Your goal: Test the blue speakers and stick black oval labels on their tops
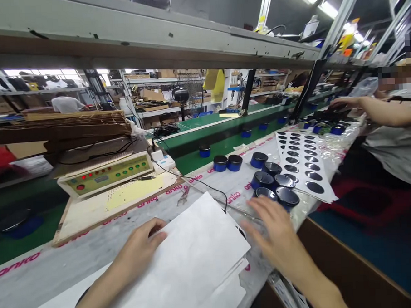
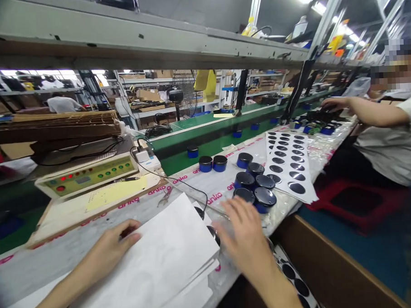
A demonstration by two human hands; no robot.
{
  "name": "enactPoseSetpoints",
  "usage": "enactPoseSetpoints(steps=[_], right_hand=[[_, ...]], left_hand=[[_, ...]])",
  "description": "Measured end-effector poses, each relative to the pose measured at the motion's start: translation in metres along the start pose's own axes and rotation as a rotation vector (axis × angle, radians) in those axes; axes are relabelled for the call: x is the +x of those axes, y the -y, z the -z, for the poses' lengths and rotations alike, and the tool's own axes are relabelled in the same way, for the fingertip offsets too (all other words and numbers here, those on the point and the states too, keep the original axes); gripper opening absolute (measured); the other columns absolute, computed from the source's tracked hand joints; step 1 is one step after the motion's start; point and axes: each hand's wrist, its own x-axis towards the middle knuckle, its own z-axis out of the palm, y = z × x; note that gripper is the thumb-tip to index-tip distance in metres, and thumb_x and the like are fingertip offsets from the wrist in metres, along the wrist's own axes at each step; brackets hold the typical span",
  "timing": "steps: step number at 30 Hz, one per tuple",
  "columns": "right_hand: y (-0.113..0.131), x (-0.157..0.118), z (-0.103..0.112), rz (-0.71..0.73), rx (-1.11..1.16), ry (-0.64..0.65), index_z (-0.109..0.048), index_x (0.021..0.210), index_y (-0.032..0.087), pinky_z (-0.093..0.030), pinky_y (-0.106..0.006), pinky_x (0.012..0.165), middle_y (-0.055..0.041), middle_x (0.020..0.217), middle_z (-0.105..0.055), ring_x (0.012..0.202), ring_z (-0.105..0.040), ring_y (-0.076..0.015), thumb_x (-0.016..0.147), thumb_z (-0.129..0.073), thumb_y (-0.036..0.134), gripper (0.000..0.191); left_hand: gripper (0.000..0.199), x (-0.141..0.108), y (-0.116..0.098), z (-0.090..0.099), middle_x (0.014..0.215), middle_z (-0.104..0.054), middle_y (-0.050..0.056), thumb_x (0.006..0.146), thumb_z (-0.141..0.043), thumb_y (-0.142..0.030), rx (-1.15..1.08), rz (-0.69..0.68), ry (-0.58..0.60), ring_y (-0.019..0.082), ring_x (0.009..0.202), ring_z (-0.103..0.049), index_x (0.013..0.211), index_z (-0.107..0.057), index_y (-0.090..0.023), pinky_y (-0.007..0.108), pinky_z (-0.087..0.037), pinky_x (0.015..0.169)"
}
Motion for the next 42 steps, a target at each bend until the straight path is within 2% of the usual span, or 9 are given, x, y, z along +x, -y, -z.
enactPoseSetpoints(steps=[4, 9, 13, 17, 24, 28, 34, 38, 42], right_hand=[[-0.047, 0.029, 0.006, -0.046, -0.050, -0.090, -0.059, 0.118, 0.014, -0.019, -0.064, 0.105, -0.0181, 0.123, -0.058, 0.129, -0.036, -0.0404, 0.088, -0.050, 0.047, 0.045], [-0.036, 0.053, 0.009, 0.005, 0.081, -0.050, -0.058, 0.115, 0.011, -0.043, -0.050, 0.094, -0.0167, 0.113, -0.061, 0.108, -0.054, -0.0304, 0.094, -0.042, 0.034, 0.035], [-0.008, 0.051, -0.002, 0.156, 0.238, 0.198, -0.065, 0.104, 0.020, -0.052, -0.034, 0.080, -0.0063, 0.098, -0.066, 0.092, -0.062, -0.0198, 0.081, -0.038, 0.000, 0.041], [0.003, 0.044, -0.018, 0.247, 0.354, 0.354, -0.067, 0.100, 0.025, -0.053, -0.034, 0.082, -0.0021, 0.109, -0.065, 0.099, -0.060, -0.0203, 0.074, -0.041, -0.005, 0.047], [-0.011, 0.045, -0.038, 0.079, 0.505, 0.201, -0.059, 0.095, 0.020, -0.055, -0.029, 0.072, -0.0037, 0.087, -0.066, 0.080, -0.064, -0.0178, 0.094, -0.034, 0.014, 0.025], [-0.006, 0.047, -0.016, -0.103, 0.615, -0.062, -0.062, 0.101, 0.020, -0.057, -0.023, 0.065, -0.0047, 0.089, -0.070, 0.071, -0.067, -0.0159, 0.096, -0.044, 0.026, 0.020], [0.048, 0.051, 0.022, 0.084, 0.807, -0.145, -0.071, 0.091, 0.027, -0.058, -0.024, 0.067, -0.0034, 0.086, -0.072, 0.076, -0.069, -0.0196, 0.090, -0.058, 0.033, 0.015], [0.089, 0.052, 0.015, 0.143, 0.829, -0.155, -0.072, 0.085, 0.023, -0.059, -0.029, 0.060, -0.0071, 0.077, -0.070, 0.073, -0.069, -0.0241, 0.085, -0.060, 0.049, 0.028], [0.117, 0.054, 0.010, 0.210, 0.815, -0.156, -0.072, 0.086, 0.024, -0.059, -0.030, 0.059, -0.0066, 0.075, -0.070, 0.073, -0.069, -0.0243, 0.084, -0.060, 0.051, 0.030]], left_hand=[[0.034, 0.015, -0.008, -0.010, 0.118, -0.060, 0.007, 0.085, -0.048, -0.025, 0.010, -0.096, -0.080, 0.027, 0.114, -0.051, 0.118, -0.054, -0.023, 0.047, -0.038, 0.099], [0.026, 0.045, -0.042, -0.010, 0.116, -0.059, 0.006, 0.087, -0.052, -0.029, 0.012, -0.249, -0.124, 0.027, 0.113, -0.049, 0.112, -0.058, -0.026, 0.049, -0.038, 0.099], [0.023, 0.104, -0.070, -0.015, 0.114, -0.059, 0.006, 0.088, -0.054, -0.027, -0.028, -0.340, -0.137, 0.024, 0.111, -0.051, 0.110, -0.060, -0.023, 0.046, -0.039, 0.100], [0.034, 0.187, -0.090, -0.032, 0.127, -0.053, 0.009, 0.089, -0.057, -0.031, -0.113, -0.334, -0.183, 0.026, 0.116, -0.051, 0.120, -0.054, -0.017, 0.050, -0.041, 0.098], [0.035, 0.261, -0.126, -0.075, 0.124, -0.055, 0.009, 0.089, -0.057, -0.032, -0.419, -0.235, -0.064, 0.024, 0.109, -0.057, 0.120, -0.054, -0.016, 0.047, -0.048, 0.091], [0.045, 0.212, -0.123, -0.045, 0.121, -0.058, 0.010, 0.082, -0.067, -0.037, -0.685, -0.247, -0.004, 0.024, 0.110, -0.056, 0.119, -0.054, -0.015, 0.045, -0.045, 0.095], [0.063, 0.054, -0.088, 0.021, 0.108, -0.066, 0.011, 0.070, -0.066, -0.065, -1.042, -0.118, 0.092, 0.025, 0.099, -0.063, 0.110, -0.059, -0.017, 0.035, -0.050, 0.084], [0.044, -0.015, -0.067, 0.025, 0.103, -0.066, 0.008, 0.070, -0.076, -0.045, -1.353, 0.090, 0.028, 0.021, 0.091, -0.065, 0.101, -0.059, -0.018, 0.034, -0.050, 0.082], [0.054, -0.040, -0.052, 0.023, 0.100, -0.064, 0.004, 0.070, -0.076, -0.049, -1.311, 0.074, -0.101, 0.018, 0.092, -0.063, 0.112, -0.055, -0.023, 0.029, -0.047, 0.082]])
